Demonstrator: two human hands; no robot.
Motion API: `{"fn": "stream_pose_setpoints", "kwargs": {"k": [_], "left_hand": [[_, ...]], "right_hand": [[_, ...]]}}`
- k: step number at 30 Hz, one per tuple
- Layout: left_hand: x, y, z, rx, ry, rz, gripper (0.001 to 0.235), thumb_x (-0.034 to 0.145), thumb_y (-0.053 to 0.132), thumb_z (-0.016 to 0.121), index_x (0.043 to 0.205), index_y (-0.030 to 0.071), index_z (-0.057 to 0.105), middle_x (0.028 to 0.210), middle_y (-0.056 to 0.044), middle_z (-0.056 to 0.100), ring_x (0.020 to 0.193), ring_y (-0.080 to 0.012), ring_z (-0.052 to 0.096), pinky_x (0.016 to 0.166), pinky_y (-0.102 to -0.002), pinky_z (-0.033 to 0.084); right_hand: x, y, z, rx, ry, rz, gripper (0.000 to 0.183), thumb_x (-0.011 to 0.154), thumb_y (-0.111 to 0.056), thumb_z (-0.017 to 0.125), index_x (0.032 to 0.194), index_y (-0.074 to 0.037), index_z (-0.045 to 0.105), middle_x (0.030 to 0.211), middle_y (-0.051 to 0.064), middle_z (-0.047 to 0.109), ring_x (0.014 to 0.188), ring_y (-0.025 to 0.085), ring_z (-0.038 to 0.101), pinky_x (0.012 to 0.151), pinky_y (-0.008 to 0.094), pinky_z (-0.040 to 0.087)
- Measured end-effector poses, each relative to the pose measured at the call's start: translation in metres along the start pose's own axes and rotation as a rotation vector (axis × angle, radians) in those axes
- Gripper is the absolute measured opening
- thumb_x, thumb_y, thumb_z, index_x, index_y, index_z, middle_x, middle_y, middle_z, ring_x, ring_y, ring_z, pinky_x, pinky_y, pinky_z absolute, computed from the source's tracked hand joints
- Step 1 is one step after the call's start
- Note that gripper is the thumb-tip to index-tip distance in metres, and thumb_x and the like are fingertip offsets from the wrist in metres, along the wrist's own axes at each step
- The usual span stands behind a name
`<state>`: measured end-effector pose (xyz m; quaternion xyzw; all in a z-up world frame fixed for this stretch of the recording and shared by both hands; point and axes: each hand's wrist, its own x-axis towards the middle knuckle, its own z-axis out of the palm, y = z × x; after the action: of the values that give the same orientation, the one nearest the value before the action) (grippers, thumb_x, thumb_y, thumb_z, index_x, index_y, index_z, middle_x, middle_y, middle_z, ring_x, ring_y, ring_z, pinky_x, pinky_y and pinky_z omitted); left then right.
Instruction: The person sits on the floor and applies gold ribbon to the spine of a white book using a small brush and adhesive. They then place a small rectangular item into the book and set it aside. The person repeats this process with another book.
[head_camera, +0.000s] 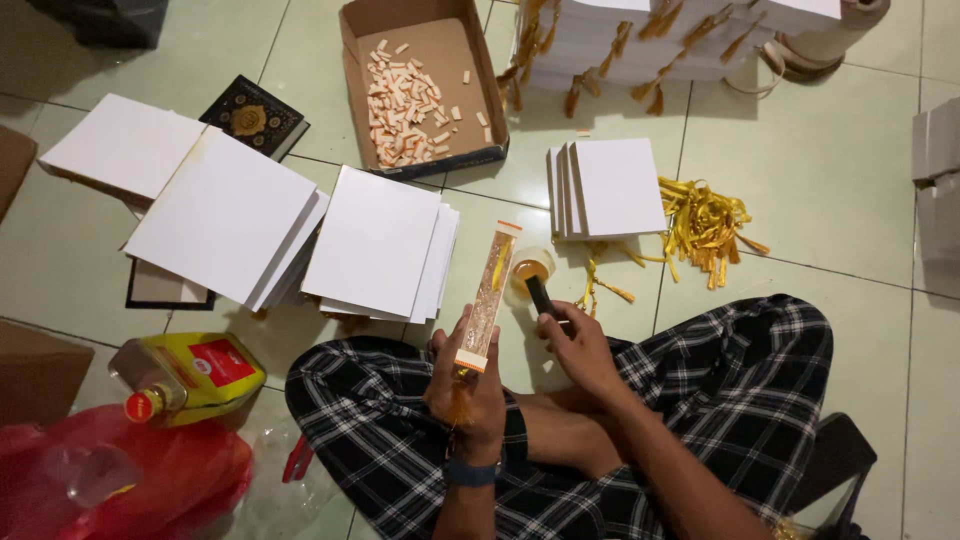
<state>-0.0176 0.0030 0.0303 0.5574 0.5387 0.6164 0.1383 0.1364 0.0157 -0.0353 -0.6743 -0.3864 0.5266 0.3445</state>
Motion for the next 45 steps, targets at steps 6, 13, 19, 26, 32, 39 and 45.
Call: {"fn": "stream_pose_setpoints", "kwargs": {"k": [6,13,19,26,32,39,45], "left_hand": [[-0.002,-0.005,-0.002,0.045,0.028,0.029,0.048,0.086,-0.002,0.085,0.126,0.005,0.061,0.124,-0.015,0.074,0.112,-0.0276,0.077,0.118,-0.052,0.051],[0.000,0.000,-0.004,-0.102,-0.014,-0.013,0.024,0.103,0.020,0.063,0.124,0.008,0.067,0.125,-0.013,0.074,0.119,-0.0272,0.074,0.125,-0.055,0.037],[-0.007,-0.002,0.001,-0.063,-0.036,0.127,0.050,0.111,0.051,0.044,0.122,0.008,0.068,0.122,-0.011,0.074,0.119,-0.0297,0.073,0.123,-0.062,0.040],[-0.016,-0.019,0.002,0.020,-0.089,0.329,0.037,0.111,0.042,0.045,0.120,0.014,0.067,0.116,-0.009,0.077,0.116,-0.0293,0.075,0.105,-0.052,0.061],[-0.003,0.001,-0.002,0.001,-0.107,0.364,0.052,0.115,0.046,0.032,0.119,0.010,0.069,0.117,-0.009,0.077,0.119,-0.0285,0.072,0.111,-0.057,0.051],[-0.006,-0.008,0.003,0.020,-0.057,0.356,0.044,0.115,0.038,0.035,0.117,0.011,0.068,0.115,-0.009,0.078,0.116,-0.0285,0.074,0.104,-0.051,0.059],[-0.004,0.006,0.004,0.054,-0.085,0.341,0.044,0.112,0.045,0.041,0.120,0.011,0.067,0.119,-0.007,0.076,0.119,-0.0266,0.072,0.110,-0.060,0.053]], "right_hand": [[0.008,0.028,0.004,0.295,0.071,0.084,0.025,0.101,-0.016,0.055,0.119,-0.004,0.067,0.100,0.011,0.068,0.084,0.023,0.070,0.069,0.035,0.057],[-0.053,-0.068,-0.012,0.146,0.227,-0.193,0.044,0.103,-0.026,0.049,0.144,-0.009,0.050,0.084,0.011,0.067,0.074,0.019,0.063,0.069,0.033,0.054],[-0.091,-0.109,-0.032,-0.026,0.378,-0.621,0.031,0.106,-0.021,0.053,0.127,-0.001,0.065,0.075,0.010,0.071,0.057,0.013,0.068,0.055,0.023,0.061],[-0.083,-0.155,-0.052,-0.672,0.444,-0.685,0.024,0.102,-0.031,0.062,0.103,-0.013,0.078,0.061,-0.004,0.067,0.047,0.009,0.057,0.046,0.027,0.039],[-0.098,-0.167,-0.049,-0.658,0.290,-0.645,0.024,0.100,-0.028,0.059,0.095,-0.013,0.077,0.059,-0.002,0.067,0.043,0.009,0.053,0.043,0.027,0.040],[-0.109,-0.170,-0.061,-0.616,0.159,-0.514,0.025,0.096,-0.029,0.061,0.092,-0.016,0.082,0.057,-0.005,0.073,0.042,0.007,0.058,0.043,0.028,0.042],[-0.077,-0.165,-0.064,-0.615,0.460,-0.549,0.028,0.105,-0.025,0.057,0.101,-0.006,0.078,0.056,0.000,0.063,0.041,0.010,0.051,0.034,0.025,0.037]]}}
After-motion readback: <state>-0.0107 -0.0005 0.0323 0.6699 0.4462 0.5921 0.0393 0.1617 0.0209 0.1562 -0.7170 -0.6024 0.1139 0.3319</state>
